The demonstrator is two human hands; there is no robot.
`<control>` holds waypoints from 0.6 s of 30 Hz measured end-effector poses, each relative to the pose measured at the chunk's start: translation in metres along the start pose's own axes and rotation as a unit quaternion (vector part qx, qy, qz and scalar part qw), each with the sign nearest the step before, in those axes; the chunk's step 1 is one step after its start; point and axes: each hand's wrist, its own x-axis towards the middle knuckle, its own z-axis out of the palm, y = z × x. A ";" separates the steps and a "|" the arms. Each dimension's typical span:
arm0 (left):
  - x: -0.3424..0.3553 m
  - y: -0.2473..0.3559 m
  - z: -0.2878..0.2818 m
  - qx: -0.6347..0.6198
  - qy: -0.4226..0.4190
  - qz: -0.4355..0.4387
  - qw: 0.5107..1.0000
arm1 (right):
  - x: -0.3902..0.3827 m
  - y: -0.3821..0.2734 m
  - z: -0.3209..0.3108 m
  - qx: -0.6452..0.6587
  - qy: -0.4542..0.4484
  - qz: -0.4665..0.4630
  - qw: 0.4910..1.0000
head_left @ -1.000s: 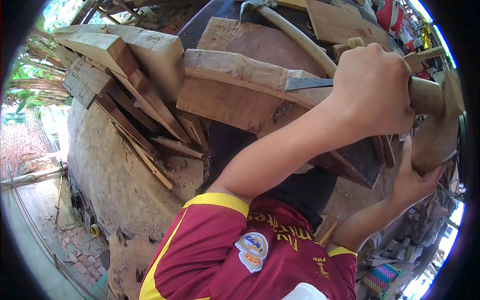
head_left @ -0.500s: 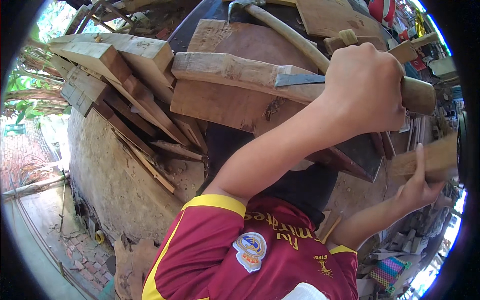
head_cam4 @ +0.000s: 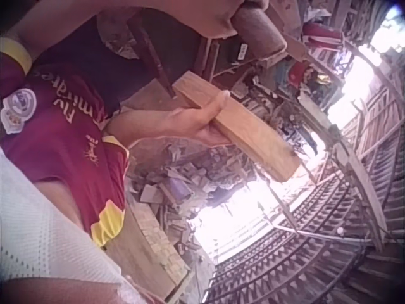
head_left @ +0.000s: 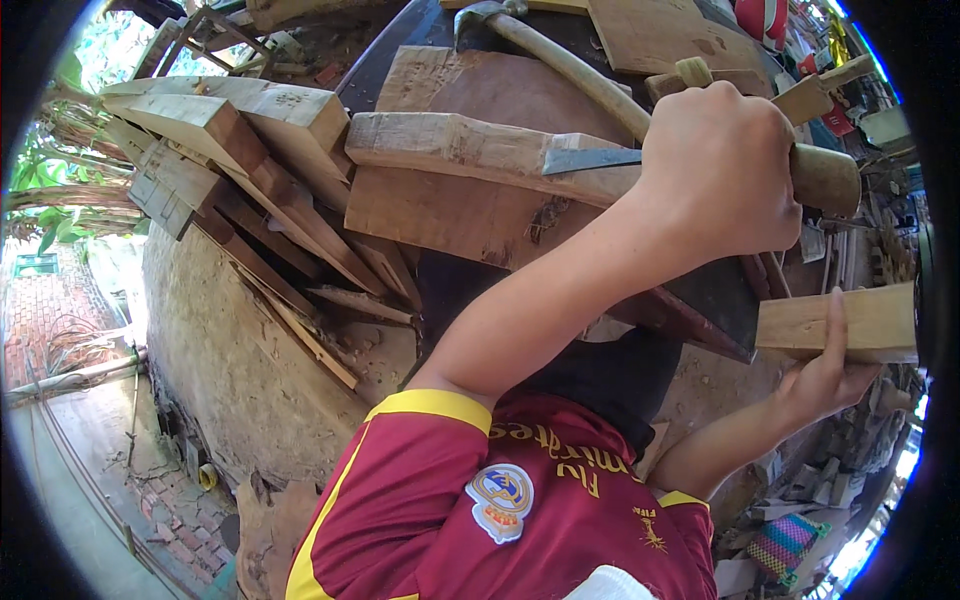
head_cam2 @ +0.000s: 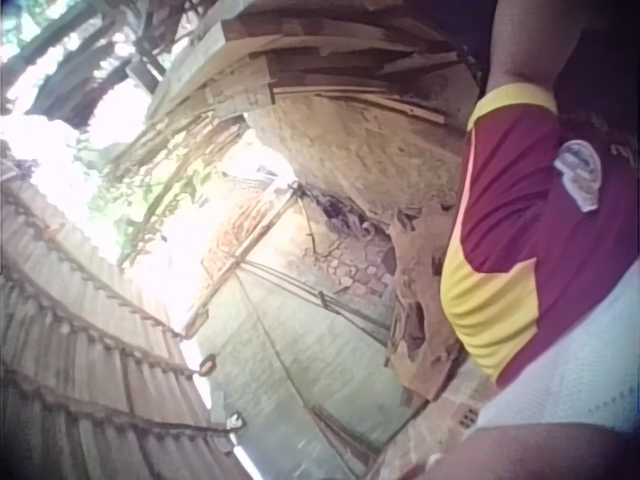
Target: Chiseling and shaping a piece of wood using a chisel and a mallet.
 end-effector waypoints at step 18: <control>-0.002 0.000 0.001 0.006 -0.028 -0.007 1.000 | 0.004 0.005 0.003 -0.050 0.010 0.026 0.998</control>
